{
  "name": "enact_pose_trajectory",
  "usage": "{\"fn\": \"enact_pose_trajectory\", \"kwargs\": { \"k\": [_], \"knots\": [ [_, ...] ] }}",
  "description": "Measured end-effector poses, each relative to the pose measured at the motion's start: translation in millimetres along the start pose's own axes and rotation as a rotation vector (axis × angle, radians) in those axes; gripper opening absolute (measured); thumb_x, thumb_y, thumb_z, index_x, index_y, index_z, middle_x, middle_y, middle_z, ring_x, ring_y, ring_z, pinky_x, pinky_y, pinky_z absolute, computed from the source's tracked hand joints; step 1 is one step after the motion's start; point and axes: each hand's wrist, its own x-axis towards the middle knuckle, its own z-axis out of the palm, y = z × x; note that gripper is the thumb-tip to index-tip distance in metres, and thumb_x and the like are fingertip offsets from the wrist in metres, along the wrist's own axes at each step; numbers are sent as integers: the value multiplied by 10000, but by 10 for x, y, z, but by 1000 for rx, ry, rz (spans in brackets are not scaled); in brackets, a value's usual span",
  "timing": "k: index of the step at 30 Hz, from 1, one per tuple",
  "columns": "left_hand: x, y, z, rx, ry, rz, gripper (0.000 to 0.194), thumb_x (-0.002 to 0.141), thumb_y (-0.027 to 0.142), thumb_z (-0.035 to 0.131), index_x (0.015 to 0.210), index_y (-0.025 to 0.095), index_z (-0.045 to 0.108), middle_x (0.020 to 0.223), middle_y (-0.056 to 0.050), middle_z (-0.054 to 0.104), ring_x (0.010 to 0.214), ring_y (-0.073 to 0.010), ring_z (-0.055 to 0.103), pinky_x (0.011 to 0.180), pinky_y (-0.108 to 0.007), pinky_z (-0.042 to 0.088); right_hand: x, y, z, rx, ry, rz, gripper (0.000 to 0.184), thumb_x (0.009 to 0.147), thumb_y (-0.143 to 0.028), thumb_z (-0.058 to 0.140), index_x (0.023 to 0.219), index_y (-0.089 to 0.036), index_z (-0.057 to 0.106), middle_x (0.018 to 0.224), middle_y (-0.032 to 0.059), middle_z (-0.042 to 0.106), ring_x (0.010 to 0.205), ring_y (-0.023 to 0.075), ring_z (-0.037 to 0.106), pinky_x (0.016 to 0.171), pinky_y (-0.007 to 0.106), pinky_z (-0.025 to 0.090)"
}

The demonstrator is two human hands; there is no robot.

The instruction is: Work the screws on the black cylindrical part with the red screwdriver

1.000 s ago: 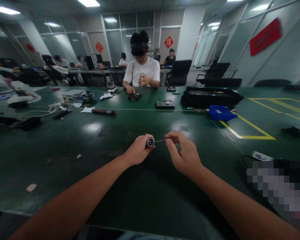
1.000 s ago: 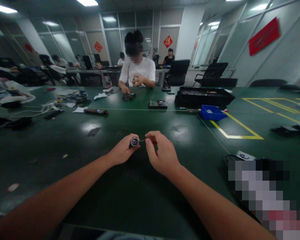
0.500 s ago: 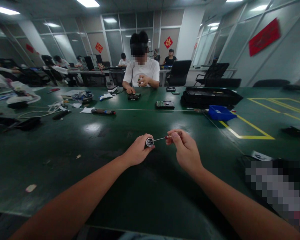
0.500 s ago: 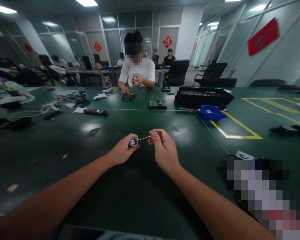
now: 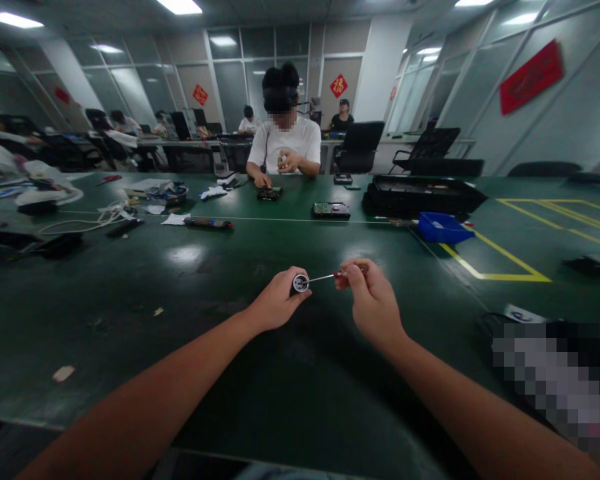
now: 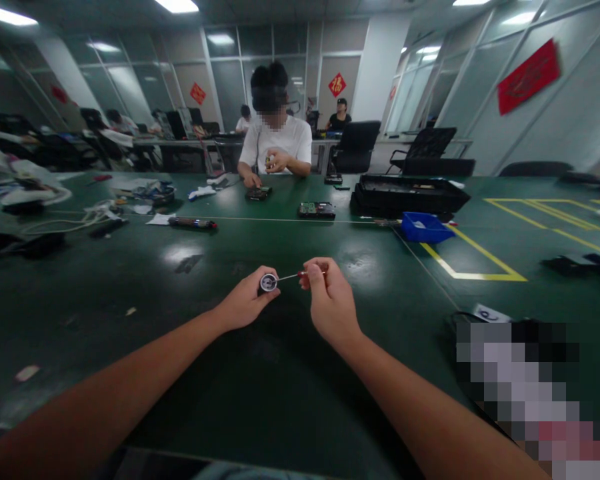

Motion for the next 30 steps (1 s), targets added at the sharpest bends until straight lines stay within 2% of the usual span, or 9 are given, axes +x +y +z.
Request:
{"fn": "enact_pose_trajectory", "kwargs": {
  "k": [4, 10, 13, 16, 19, 22, 25, 30],
  "knots": [
    [2, -41, 12, 12, 10, 10, 145, 914, 266, 585, 1029, 203, 523, 950, -23, 596, 878, -193, 549, 782, -326, 419, -44, -107, -39, -242, -64, -133, 205, 983, -366, 489, 1022, -212, 618, 815, 25, 701, 739, 165, 676, 700, 310, 496],
    [-2, -89, 28, 46, -1, 20, 174, 924, 322, 583, 1050, 212, 534, 967, -32, 598, 918, -210, 546, 810, -346, 426, -2, -170, -96, -483, -49, -175, 278, 882, -453, 646, 760, -204, 669, 637, 1, 673, 545, 144, 609, 529, 277, 414],
    [-3, -90, 28, 46, -13, 14, 157, 921, 307, 583, 1038, 211, 541, 967, -32, 600, 911, -205, 548, 812, -348, 431, -2, -169, -88, -423, -85, -198, 189, 923, -372, 588, 936, -199, 662, 770, 29, 715, 659, 169, 661, 599, 289, 473],
    [-1, -78, 16, 38, -20, 8, 127, 926, 293, 569, 1017, 208, 544, 956, -27, 596, 896, -199, 549, 806, -346, 434, -24, -161, -78, -347, -150, -246, 220, 949, -287, 513, 1142, -212, 591, 919, 53, 713, 815, 196, 682, 718, 324, 511],
    [1, -63, 7, 43, -26, 10, 135, 926, 299, 569, 1021, 207, 543, 957, -32, 601, 897, -203, 546, 811, -352, 436, -44, -159, -86, -361, -196, -244, 171, 967, -305, 487, 1053, -235, 617, 855, 35, 693, 755, 191, 661, 691, 328, 498],
    [-1, -47, 6, 45, -29, 10, 141, 922, 295, 573, 1028, 208, 542, 967, -34, 604, 907, -206, 549, 818, -354, 436, -52, -153, -89, -341, -172, -188, 189, 984, -334, 467, 1007, -238, 628, 791, 24, 668, 703, 182, 646, 664, 329, 489],
    [-6, -26, 6, 43, -20, 6, 133, 919, 283, 574, 1026, 211, 542, 963, -28, 600, 909, -204, 549, 811, -345, 431, -37, -118, -67, -146, -87, -100, 198, 976, -337, 493, 1120, -233, 579, 893, 39, 679, 811, 193, 671, 750, 353, 519],
    [-8, -6, -1, 44, -3, -1, 141, 904, 258, 590, 1025, 206, 538, 948, -19, 596, 882, -194, 546, 793, -331, 423, 38, 4, -3, 138, -27, 79, 199, 948, -384, 534, 987, -206, 616, 842, 34, 661, 769, 177, 646, 763, 364, 532]
  ]
}}
